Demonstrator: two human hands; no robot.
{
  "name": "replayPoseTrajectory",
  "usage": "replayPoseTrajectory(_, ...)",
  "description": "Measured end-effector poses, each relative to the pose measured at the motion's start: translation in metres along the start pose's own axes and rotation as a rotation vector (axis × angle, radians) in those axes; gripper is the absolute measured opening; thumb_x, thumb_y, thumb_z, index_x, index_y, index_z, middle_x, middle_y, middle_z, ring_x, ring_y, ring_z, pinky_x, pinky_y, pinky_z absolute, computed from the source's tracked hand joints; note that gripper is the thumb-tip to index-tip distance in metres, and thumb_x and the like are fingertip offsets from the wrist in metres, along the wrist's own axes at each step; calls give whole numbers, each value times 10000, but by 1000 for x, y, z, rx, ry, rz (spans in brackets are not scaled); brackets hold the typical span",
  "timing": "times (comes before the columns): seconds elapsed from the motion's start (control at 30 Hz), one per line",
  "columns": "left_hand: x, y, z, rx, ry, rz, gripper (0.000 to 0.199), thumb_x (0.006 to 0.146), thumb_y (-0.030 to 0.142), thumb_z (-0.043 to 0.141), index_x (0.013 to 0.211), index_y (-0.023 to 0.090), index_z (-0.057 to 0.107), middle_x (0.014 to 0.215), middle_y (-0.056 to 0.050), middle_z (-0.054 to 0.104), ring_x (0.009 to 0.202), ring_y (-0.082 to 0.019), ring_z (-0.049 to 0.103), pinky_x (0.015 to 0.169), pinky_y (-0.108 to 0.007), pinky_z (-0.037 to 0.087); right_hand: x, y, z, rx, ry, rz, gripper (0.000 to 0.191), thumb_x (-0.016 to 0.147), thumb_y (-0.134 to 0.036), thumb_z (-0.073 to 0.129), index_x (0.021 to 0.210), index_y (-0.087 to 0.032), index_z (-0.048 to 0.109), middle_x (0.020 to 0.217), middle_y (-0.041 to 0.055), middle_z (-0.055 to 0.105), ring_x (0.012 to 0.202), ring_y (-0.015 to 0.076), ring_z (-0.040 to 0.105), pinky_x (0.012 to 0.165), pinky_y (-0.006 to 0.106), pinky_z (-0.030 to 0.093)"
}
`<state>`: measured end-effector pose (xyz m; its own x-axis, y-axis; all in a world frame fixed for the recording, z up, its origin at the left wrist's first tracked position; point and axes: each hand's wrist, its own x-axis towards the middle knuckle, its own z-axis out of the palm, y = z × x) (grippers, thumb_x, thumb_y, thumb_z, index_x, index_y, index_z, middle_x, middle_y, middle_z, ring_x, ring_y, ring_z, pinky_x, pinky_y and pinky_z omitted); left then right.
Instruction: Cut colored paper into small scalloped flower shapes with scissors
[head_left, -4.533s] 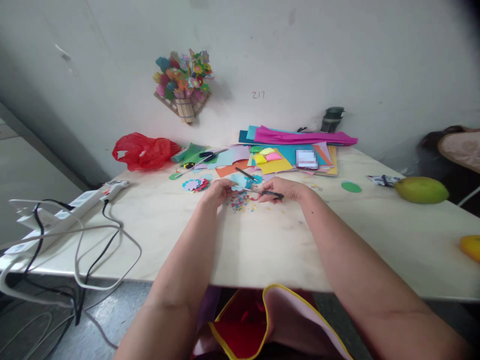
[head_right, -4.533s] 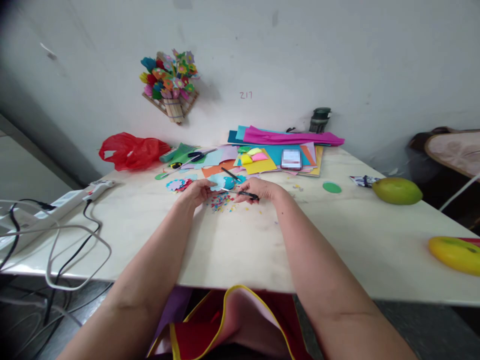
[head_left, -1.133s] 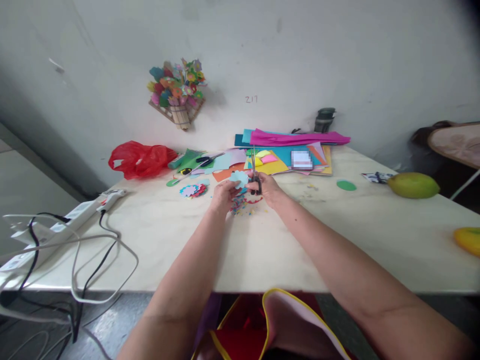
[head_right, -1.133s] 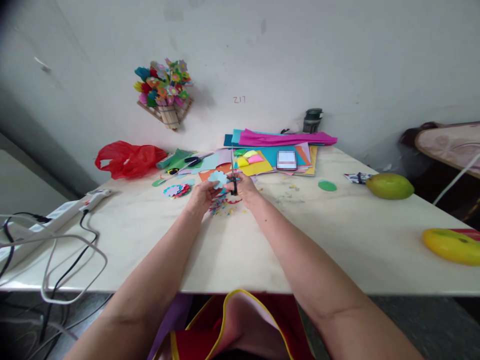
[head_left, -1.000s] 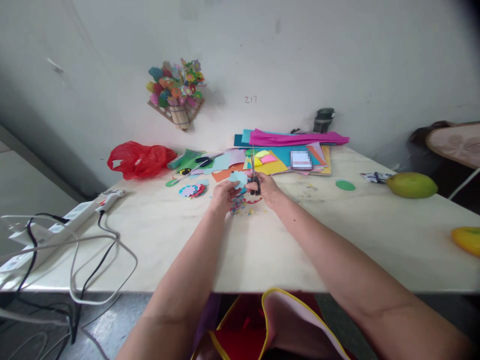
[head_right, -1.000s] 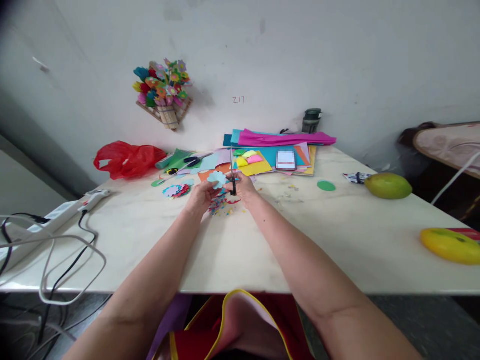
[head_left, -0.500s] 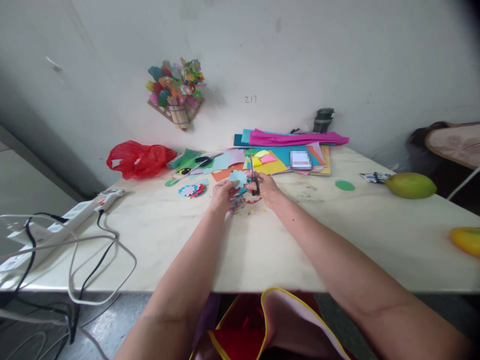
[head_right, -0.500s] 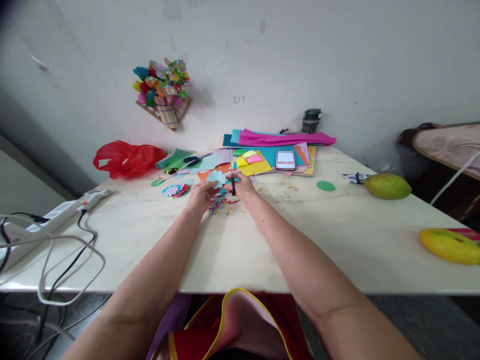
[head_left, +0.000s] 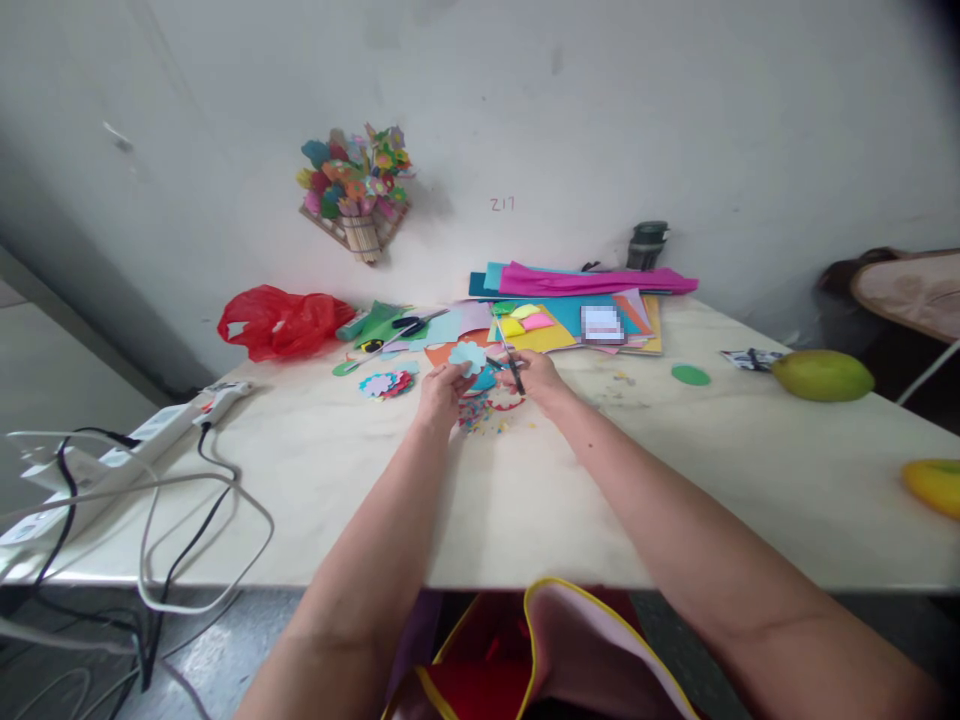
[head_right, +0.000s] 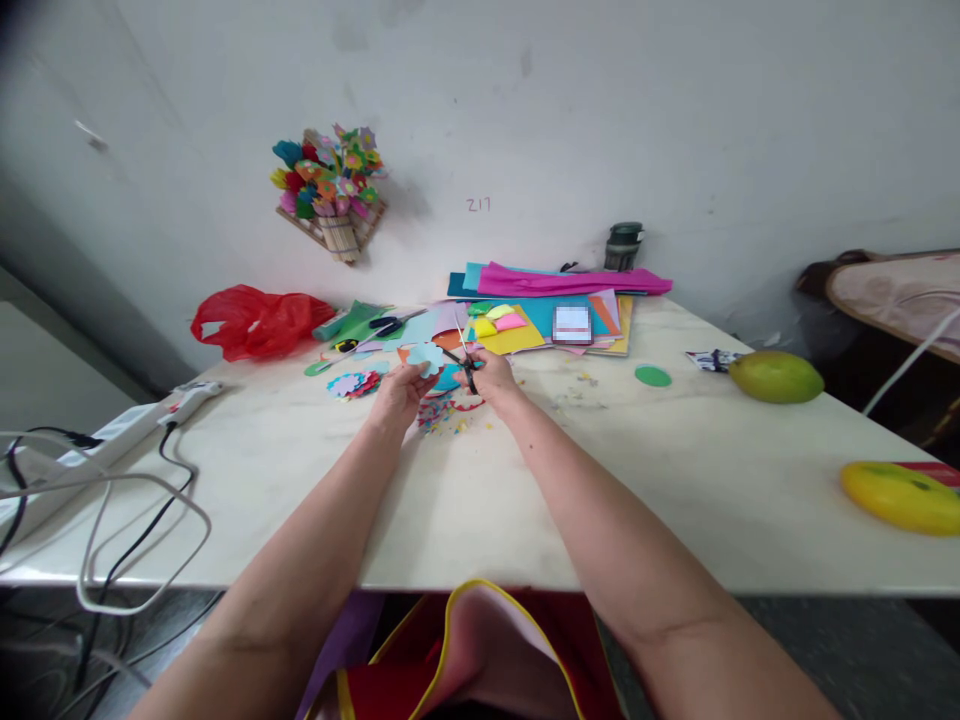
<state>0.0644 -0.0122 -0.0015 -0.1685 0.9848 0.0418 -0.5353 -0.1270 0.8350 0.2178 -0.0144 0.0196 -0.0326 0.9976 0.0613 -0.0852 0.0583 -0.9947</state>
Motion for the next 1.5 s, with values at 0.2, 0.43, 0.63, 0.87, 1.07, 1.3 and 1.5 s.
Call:
replayPoseTrajectory(0.2, 0, 3, 1, -46, 57, 6, 127, 602, 112, 693, 700, 132, 616, 689, -36, 684, 749, -183, 693, 834, -334, 531, -4, 2, -6, -49, -294, 5, 281, 712, -387, 715, 798, -144, 600, 575, 9, 626, 429, 72, 533, 341, 148, 293)
replayPoseTrajectory(0.43, 0, 6, 4, -98, 124, -19, 62, 647, 79, 635, 687, 124, 620, 647, -15, 664, 629, -132, 666, 775, -288, 541, -5, 5, -7, -107, -487, 3, 385, 711, -504, 713, 737, -145, 575, 640, 36, 645, 496, 88, 576, 358, 154, 332)
replayPoseTrajectory(0.63, -2, 8, 7, -98, 152, -51, 78, 649, 55, 621, 665, 129, 604, 612, -2, 646, 593, -120, 650, 758, -278, 545, -5, 6, -7, -135, -510, -7, 362, 739, -500, 689, 754, -155, 577, 641, 14, 627, 498, 83, 565, 362, 155, 340)
replayPoseTrajectory(0.87, -1, 9, 6, -86, 131, -59, 101, 643, 41, 612, 684, 133, 612, 614, -11, 659, 584, -128, 650, 702, -268, 555, -5, 6, -9, -150, -508, -3, 351, 770, -492, 663, 735, -157, 564, 631, 15, 612, 485, 81, 555, 350, 154, 322)
replayPoseTrajectory(1.07, 2, 6, 0, -82, 70, -51, 93, 630, 57, 642, 685, 126, 614, 622, -14, 667, 556, -126, 648, 642, -248, 552, -4, 8, -9, -177, -524, -16, 361, 789, -501, 638, 737, -152, 558, 628, 15, 603, 477, 76, 545, 350, 151, 321)
replayPoseTrajectory(1.3, 3, 7, -2, -70, 66, -60, 88, 636, 53, 638, 692, 117, 615, 614, -21, 658, 562, -134, 654, 656, -257, 552, -5, 5, -10, -182, -530, -12, 360, 767, -502, 653, 731, -154, 565, 622, 12, 605, 473, 77, 544, 342, 156, 317)
replayPoseTrajectory(1.5, 4, 9, -3, -43, 71, -74, 100, 636, 50, 639, 699, 123, 615, 632, -23, 663, 612, -144, 669, 758, -302, 561, -5, 5, -12, -156, -556, -2, 361, 766, -498, 657, 742, -149, 567, 620, 18, 610, 469, 83, 544, 338, 159, 318)
